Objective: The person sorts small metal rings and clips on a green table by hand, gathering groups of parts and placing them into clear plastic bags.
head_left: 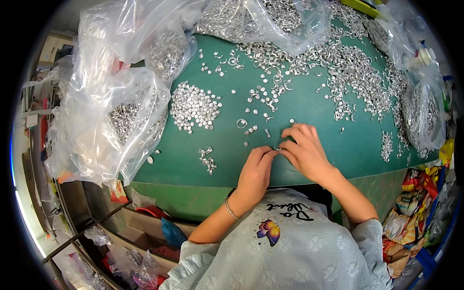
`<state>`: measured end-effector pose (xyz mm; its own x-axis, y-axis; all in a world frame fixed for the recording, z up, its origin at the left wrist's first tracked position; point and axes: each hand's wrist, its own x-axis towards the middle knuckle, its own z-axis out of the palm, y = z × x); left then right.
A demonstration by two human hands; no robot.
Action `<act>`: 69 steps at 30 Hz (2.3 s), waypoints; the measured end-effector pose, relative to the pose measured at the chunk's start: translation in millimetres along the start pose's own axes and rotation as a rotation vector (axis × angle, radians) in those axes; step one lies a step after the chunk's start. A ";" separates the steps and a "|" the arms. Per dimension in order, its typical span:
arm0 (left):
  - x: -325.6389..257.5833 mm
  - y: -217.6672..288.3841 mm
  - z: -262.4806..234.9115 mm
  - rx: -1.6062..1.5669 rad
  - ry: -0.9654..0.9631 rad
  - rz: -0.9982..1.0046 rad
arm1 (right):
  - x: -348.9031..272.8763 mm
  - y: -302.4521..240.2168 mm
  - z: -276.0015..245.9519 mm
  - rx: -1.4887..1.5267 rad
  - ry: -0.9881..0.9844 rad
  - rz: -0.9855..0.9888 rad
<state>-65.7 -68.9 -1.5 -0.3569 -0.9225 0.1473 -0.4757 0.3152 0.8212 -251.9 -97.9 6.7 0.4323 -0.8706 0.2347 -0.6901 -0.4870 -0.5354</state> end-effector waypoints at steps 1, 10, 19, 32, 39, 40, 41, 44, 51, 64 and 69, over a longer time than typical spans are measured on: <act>-0.9 -0.2 0.6 -0.002 0.013 0.004 | -1.5 -3.8 -6.4 0.001 0.007 -0.020; -3.3 1.4 1.7 0.200 -0.060 0.145 | 18.9 5.4 2.9 -0.016 -0.057 -0.119; 5.0 14.0 3.4 0.209 0.070 0.097 | 46.7 7.4 10.5 -0.134 0.133 -0.043; 3.4 -0.1 17.3 0.141 -0.097 0.180 | 61.9 19.6 -1.5 -0.079 0.111 -0.115; -11.4 2.1 3.6 0.126 -0.106 0.174 | 25.0 48.6 -16.7 -0.124 0.074 -0.061; -11.7 5.5 0.4 0.165 -0.100 0.176 | 24.1 48.7 -20.0 -0.125 0.133 -0.030; -12.9 5.9 -3.4 0.186 -0.119 0.190 | 31.3 49.1 -15.9 -0.111 0.196 -0.039; -16.4 4.4 -9.7 0.212 -0.157 0.213 | 76.0 27.7 5.7 -0.036 0.215 -0.010; -25.3 -15.3 -8.0 0.117 -0.075 0.241 | 52.7 36.2 -0.3 -0.222 -0.008 -0.109; -7.6 5.1 0.3 0.195 -0.085 0.253 | -1.0 8.3 -10.3 -0.179 -0.151 0.063; -14.4 -1.1 -6.8 0.192 -0.177 0.211 | -19.6 52.4 -19.2 0.035 0.312 0.284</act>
<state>-54.6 -57.5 -0.8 -0.5899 -0.7846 0.1910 -0.5131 0.5468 0.6616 -307.7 -107.7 -10.4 0.0271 -0.9518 0.3054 -0.7343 -0.2263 -0.6400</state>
